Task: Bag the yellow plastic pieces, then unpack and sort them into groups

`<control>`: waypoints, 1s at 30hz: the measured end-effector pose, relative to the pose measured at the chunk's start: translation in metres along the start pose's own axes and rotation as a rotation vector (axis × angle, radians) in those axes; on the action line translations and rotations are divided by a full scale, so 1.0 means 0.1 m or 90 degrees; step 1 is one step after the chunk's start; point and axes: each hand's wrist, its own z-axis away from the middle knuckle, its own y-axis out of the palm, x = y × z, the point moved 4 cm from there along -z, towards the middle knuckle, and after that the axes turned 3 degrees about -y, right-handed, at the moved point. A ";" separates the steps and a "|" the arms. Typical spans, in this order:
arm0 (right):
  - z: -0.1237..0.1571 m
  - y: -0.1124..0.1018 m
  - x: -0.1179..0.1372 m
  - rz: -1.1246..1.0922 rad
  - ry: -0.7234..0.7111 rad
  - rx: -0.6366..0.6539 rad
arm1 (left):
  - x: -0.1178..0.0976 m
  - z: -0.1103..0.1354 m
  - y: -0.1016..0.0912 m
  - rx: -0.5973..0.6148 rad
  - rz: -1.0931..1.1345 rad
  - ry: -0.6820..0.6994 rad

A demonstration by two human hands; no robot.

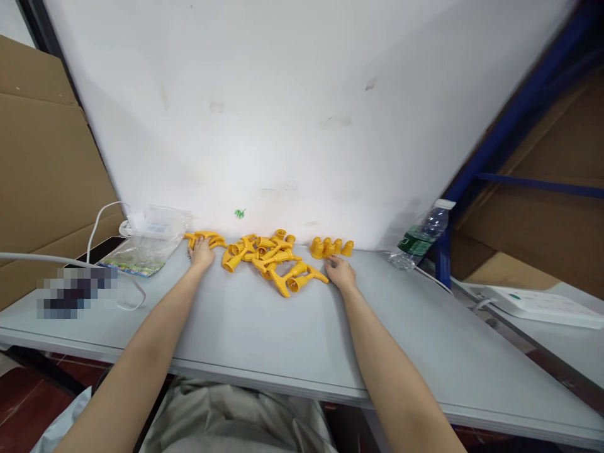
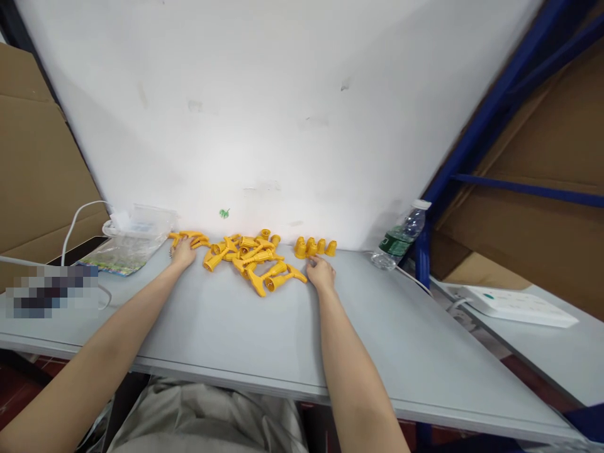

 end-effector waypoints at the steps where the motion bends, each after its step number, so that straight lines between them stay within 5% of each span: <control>1: 0.00 0.00 0.00 0.000 0.000 -0.001 | 0.01 0.00 -0.01 0.007 -0.020 0.002; 12: 0.01 -0.02 0.01 0.001 -0.007 0.017 | -0.03 0.04 -0.12 0.071 -0.124 -0.035; 30: -0.01 0.01 -0.02 -0.002 0.002 0.004 | -0.09 0.12 -0.33 0.050 -0.172 -0.057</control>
